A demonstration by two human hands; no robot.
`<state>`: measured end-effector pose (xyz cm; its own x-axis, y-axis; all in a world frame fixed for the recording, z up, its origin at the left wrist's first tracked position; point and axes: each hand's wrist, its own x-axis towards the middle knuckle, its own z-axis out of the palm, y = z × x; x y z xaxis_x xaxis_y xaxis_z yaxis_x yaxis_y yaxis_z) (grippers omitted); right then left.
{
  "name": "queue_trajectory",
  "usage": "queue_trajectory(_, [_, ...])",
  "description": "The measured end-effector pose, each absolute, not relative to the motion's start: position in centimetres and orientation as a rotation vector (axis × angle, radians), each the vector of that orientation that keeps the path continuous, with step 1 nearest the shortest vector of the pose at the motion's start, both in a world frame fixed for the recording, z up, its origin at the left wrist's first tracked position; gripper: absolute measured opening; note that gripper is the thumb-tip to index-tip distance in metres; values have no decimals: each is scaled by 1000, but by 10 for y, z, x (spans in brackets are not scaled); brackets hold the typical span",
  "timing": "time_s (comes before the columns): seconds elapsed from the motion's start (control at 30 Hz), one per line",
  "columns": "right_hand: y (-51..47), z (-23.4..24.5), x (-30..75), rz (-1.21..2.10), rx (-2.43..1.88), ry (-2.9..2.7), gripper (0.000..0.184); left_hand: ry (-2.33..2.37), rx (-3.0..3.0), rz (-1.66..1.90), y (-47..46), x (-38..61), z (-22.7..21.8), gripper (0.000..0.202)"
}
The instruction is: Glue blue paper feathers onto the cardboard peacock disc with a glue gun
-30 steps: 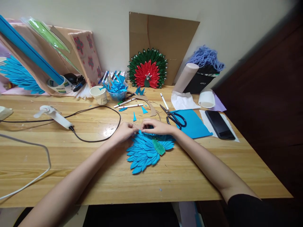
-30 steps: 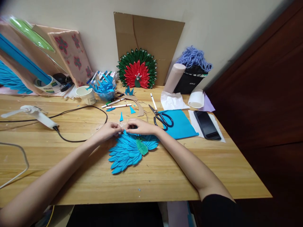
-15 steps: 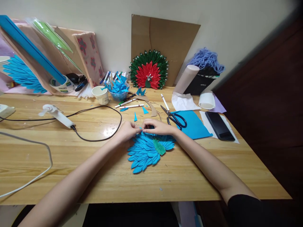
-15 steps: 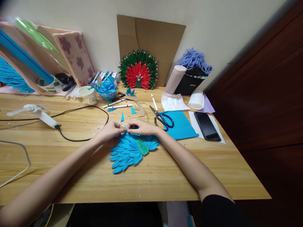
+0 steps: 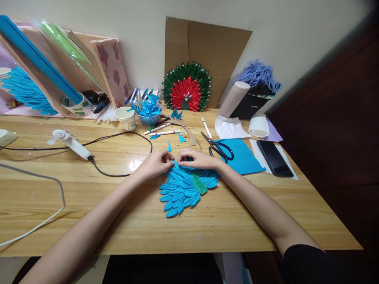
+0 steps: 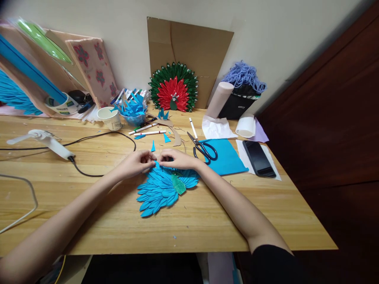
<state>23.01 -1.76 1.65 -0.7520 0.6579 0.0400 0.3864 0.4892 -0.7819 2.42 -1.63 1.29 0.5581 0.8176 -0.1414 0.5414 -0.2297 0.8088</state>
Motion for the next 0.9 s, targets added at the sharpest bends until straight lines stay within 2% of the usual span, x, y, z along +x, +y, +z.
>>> queue_trajectory(0.23, [-18, 17, 231, 1159, -910, -2394, 14, 953, 2101, 474, -12, 18, 17, 19])
queue_trajectory(0.53, [-18, 15, 229, 1229, -997, -2351, 15, 930, 2038, 459, -12, 18, 14, 16])
queue_trajectory(0.9, [-18, 12, 232, 1129, -921, -2410, 20, 922, 2085, 447, -14, 20, 5, 20])
